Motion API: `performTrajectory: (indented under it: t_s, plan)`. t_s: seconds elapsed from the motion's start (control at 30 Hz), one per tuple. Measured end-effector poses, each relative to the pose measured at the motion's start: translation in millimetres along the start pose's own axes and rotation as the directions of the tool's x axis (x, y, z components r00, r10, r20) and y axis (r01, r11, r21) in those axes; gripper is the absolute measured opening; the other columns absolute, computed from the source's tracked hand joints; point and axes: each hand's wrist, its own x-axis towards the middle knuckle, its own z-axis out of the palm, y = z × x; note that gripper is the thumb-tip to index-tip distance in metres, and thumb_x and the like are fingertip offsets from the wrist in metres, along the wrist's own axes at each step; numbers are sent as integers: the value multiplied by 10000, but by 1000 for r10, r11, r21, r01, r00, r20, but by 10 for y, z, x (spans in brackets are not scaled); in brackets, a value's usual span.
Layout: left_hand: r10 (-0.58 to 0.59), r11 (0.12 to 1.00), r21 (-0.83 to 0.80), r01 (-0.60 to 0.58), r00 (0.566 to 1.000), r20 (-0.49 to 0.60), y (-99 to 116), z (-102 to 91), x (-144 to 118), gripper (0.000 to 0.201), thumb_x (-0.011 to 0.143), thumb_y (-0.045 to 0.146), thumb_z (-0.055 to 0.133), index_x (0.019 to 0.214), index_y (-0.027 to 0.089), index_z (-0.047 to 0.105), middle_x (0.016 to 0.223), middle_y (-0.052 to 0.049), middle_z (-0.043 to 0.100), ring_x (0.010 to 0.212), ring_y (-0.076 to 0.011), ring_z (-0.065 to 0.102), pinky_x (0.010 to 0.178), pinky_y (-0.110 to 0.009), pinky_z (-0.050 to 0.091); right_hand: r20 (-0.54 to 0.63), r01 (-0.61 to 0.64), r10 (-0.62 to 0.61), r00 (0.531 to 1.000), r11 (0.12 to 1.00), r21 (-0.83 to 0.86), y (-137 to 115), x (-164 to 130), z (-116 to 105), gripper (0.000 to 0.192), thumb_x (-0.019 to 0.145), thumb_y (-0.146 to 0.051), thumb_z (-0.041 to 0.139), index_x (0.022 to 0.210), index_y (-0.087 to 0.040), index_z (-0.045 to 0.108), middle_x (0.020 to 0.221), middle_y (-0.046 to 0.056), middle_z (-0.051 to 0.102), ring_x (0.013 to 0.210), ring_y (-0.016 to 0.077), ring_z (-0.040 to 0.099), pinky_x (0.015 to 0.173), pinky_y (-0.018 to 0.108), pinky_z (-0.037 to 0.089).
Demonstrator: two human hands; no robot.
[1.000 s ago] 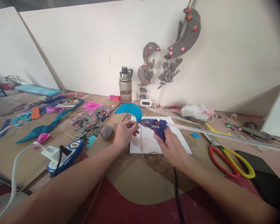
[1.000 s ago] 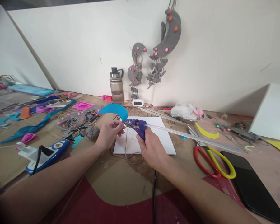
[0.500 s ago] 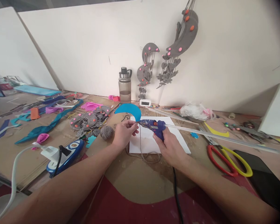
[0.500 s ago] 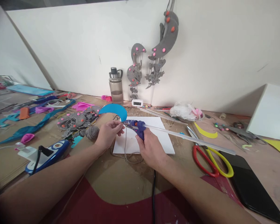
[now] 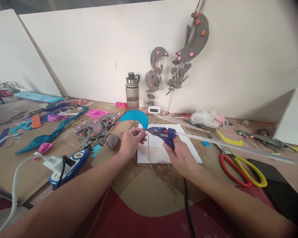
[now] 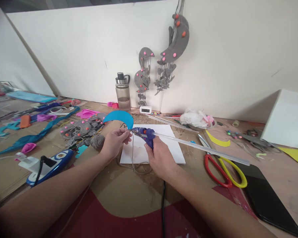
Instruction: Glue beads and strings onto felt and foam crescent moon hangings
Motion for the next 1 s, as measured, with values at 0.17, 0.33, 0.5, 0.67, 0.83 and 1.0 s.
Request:
performTrajectory:
  t_s: [0.17,0.33,0.5,0.67,0.83,1.0]
  plan:
    - [-11,999,36,10,1000,4,2,16,-10,232,748,345,682,750,122,620,686,-45,662,536,-105,596,480,-217,433,-2,5,-4,1000,1000,8,-30,-11,-9,355,930,-407,354,1115,-144,502,1051,179,655,984,317,607,824,432,465]
    - [7,998,56,-8,1000,21,-18,22,-12,236,760,357,673,753,126,626,683,-46,664,535,-110,603,485,-222,444,26,-15,15,1000,1000,6,-40,-13,-11,352,929,-410,351,1107,-146,501,1042,175,657,970,309,614,816,423,469]
    - [8,999,53,-8,1000,7,-5,16,-15,239,759,362,682,749,129,627,684,-43,665,529,-107,600,483,-221,441,22,-19,19,1000,1000,-13,-28,-5,-5,341,926,-398,355,1093,-142,504,1027,178,661,958,315,614,816,431,468]
    - [1,999,42,-1,1000,-4,6,17,-14,231,758,349,681,766,126,624,686,-41,665,529,-104,594,487,-221,441,12,-12,13,1000,1000,-19,-16,-12,-3,334,929,-397,359,1088,-147,511,1022,171,664,958,305,622,814,417,473]
    - [24,999,24,-24,1000,14,-1,8,-9,232,757,348,683,769,124,623,695,-35,658,534,-96,580,493,-219,429,-5,2,-2,1000,1000,-21,3,-17,6,353,932,-390,360,1116,-130,512,1037,179,665,938,301,622,812,421,475]
    - [37,999,2,-37,999,18,21,2,-18,245,748,362,694,758,125,629,706,-36,657,536,-91,569,497,-215,415,-20,15,-16,1000,1000,-14,3,-10,9,347,933,-382,360,1112,-131,520,1047,184,667,942,298,623,824,426,475]
